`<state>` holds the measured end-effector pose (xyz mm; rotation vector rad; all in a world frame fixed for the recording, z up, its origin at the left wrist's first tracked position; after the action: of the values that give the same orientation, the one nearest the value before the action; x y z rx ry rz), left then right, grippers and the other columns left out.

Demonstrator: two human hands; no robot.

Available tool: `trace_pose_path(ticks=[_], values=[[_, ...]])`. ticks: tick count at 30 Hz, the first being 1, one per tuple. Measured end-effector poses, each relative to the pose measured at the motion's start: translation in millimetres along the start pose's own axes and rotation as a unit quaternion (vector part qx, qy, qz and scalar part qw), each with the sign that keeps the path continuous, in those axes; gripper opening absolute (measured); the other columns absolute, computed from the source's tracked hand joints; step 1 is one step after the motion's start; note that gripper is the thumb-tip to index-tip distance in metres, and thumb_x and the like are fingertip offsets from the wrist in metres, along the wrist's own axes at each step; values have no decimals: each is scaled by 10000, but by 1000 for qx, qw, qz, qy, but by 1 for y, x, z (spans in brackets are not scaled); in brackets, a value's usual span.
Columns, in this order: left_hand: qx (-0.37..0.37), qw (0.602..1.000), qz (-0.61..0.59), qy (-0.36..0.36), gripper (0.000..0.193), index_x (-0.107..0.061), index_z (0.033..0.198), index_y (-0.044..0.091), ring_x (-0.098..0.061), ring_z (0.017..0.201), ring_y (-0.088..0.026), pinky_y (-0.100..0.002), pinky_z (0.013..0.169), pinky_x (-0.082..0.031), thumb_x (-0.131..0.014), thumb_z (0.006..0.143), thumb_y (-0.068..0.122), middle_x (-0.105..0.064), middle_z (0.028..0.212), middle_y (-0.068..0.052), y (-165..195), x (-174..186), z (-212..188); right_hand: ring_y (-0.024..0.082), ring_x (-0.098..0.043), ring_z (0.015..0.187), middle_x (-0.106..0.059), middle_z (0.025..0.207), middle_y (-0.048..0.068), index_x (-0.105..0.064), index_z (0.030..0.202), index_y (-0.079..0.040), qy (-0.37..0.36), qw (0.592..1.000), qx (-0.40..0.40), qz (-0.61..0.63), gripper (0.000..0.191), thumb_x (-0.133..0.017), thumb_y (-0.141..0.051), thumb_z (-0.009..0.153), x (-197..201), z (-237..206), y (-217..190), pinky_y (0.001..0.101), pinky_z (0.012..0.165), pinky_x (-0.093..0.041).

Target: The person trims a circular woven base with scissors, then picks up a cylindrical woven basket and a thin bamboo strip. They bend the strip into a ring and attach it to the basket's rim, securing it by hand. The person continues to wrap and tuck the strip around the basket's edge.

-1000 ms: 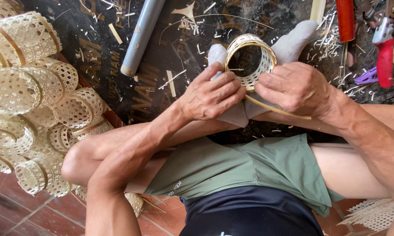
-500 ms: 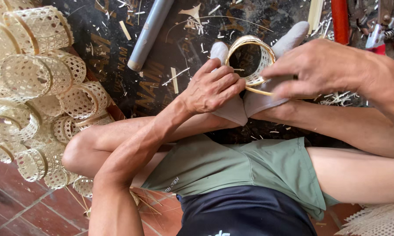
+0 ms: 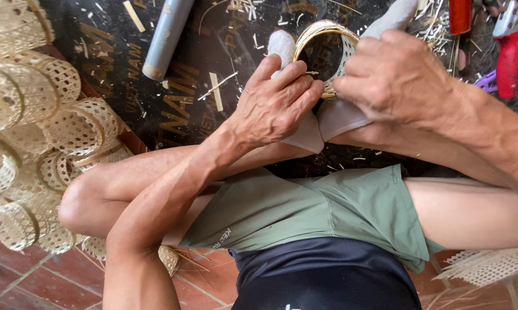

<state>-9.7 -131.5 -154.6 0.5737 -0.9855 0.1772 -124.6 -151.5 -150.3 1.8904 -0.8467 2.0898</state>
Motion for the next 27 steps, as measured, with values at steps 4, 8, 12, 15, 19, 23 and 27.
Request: trace_pose_path(ticks=[4, 8, 12, 15, 19, 23, 27], values=[[-6, 998, -28, -51, 331, -627, 1215, 0, -558, 1097, -236, -417, 874, -428, -640, 957, 206, -618, 991, -43, -7, -12, -5, 186, -600, 845, -576, 763, -35, -689, 805, -193, -27, 999, -17, -8, 142, -760, -315, 812, -12, 2, 3, 383, 756, -423], [-43, 997, 16, -60, 354, -622, 1208, -3, -523, 1102, -212, -399, 897, -418, -600, 972, 259, -595, 1005, -25, -9, -9, -10, 170, -590, 861, -586, 771, -68, -720, 832, -213, -43, 998, -26, -25, 152, -764, -357, 812, -13, 10, 1, 400, 790, -402], [-64, 995, 40, -71, 391, -630, 1233, -5, -508, 1093, -211, -378, 869, -403, -575, 980, 288, -577, 994, -29, -10, -12, -8, 161, -589, 869, -592, 765, -76, -702, 775, -209, -66, 996, -23, -54, 228, -768, -426, 794, -9, 15, -4, 395, 793, -396], [-67, 995, -13, -69, 313, -614, 1153, 15, -518, 1119, -215, -385, 889, -404, -574, 984, 277, -583, 1021, -18, -13, -13, -7, 166, -589, 924, -601, 821, -62, -673, 785, -198, -63, 996, -18, -60, 212, -779, -380, 811, -4, 14, -6, 395, 840, -394], [-81, 994, 17, -73, 354, -622, 1187, 22, -514, 1087, -216, -392, 894, -406, -570, 961, 289, -577, 997, -26, -13, -16, -9, 188, -604, 914, -620, 814, -32, -663, 773, -158, -9, 999, -6, -44, 237, -795, -346, 714, 5, 15, -5, 398, 816, -410], [-81, 993, -16, -82, 294, -621, 1100, 33, -515, 1061, -237, -406, 902, -413, -574, 952, 283, -579, 981, -41, -12, -25, -9, 213, -608, 900, -614, 803, -1, -666, 795, -142, -93, 994, -39, -29, 251, -803, -346, 740, -20, 19, -1, 395, 796, -438], [-85, 995, -21, -58, 269, -627, 1106, 30, -503, 1065, -240, -408, 929, -411, -574, 979, 261, -571, 990, -43, -15, -23, -9, 227, -609, 910, -621, 811, 13, -680, 807, -122, -102, 991, -80, 36, 222, -804, -298, 754, -32, 22, 2, 395, 792, -444]])
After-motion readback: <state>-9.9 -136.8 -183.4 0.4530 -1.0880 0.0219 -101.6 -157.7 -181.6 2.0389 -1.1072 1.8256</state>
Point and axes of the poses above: each hand's wrist, its own z-axis towards the middle knuckle, its own x-axis out of the back of the hand, y = z × x, the point moved 9 cm from there along z, towards the middle knuckle
